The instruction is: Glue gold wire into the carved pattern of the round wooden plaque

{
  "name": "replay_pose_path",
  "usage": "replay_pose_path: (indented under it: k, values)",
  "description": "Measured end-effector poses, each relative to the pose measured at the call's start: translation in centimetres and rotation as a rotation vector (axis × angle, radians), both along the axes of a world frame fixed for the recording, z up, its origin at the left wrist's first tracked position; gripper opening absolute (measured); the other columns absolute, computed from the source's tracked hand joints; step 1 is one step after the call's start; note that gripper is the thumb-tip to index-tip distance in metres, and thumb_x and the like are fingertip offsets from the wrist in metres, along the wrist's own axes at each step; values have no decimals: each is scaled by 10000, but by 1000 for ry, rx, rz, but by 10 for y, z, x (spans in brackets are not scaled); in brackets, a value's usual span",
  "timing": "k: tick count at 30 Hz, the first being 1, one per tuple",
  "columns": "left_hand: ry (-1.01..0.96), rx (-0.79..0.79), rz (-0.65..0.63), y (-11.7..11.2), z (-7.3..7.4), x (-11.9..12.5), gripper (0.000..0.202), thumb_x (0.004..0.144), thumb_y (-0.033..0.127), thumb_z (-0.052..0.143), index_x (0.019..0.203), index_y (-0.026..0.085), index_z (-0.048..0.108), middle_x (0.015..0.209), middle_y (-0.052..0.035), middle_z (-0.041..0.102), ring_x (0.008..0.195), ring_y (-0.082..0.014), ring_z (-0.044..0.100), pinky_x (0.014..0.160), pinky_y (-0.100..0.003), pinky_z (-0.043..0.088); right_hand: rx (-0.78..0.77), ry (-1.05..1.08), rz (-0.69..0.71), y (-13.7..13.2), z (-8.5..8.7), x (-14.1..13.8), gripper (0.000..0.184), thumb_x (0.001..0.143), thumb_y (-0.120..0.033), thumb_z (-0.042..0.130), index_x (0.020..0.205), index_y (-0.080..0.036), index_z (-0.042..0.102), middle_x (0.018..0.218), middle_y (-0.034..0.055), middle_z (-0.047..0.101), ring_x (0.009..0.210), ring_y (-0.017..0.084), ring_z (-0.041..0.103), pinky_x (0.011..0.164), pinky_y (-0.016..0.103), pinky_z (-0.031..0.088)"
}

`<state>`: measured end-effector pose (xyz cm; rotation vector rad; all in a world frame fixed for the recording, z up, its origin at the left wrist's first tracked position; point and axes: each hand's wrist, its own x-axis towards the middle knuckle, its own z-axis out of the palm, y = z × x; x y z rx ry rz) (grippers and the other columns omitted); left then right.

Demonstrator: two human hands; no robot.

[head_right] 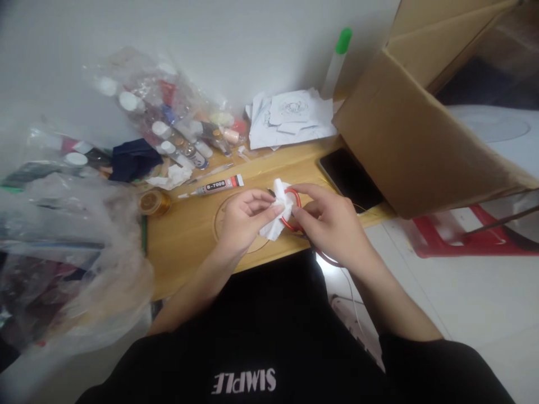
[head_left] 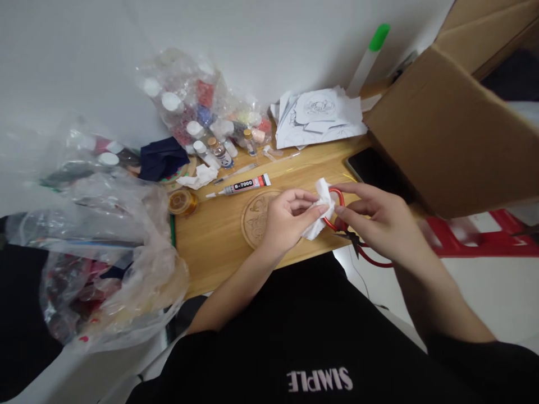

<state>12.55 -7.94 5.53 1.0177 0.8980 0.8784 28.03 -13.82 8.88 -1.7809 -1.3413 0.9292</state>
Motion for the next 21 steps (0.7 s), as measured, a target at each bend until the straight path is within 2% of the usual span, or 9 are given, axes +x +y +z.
replay_pose_path:
  k: [7, 13, 18, 21]
  values:
    - [-10, -21, -59, -6, 2, 1, 256, 637, 202, 830, 755, 165, 606, 665, 21, 691, 587, -97, 648, 563, -202, 509, 11, -31, -65, 1, 7, -1, 334, 804, -293, 616, 1122, -201, 660, 602, -9, 698, 454, 134, 596, 474, 241, 418]
    - [-11, -77, -27, -9, 5, 3, 301, 569, 126, 863, 724, 168, 609, 647, 34, 696, 597, -101, 666, 576, -198, 523, 83, -148, -98, 1, 5, -4, 261, 808, -264, 619, 1057, -226, 687, 556, -29, 664, 436, 131, 575, 475, 244, 409]
    - [-73, -159, 58, -14, 0, 8, 352, 521, 194, 903, 717, 164, 613, 651, 32, 690, 605, -102, 664, 618, -219, 528, 124, -203, -135, 0, 6, -3, 269, 800, -272, 639, 1058, -224, 694, 580, -18, 678, 468, 137, 595, 492, 252, 419]
    - [-176, -242, 43, -16, -5, 12, 407, 490, 259, 923, 722, 156, 604, 652, 28, 684, 603, -95, 652, 631, -220, 514, 114, -188, -183, -2, 5, 4, 318, 794, -299, 650, 1097, -208, 685, 585, -9, 679, 466, 138, 591, 497, 263, 426]
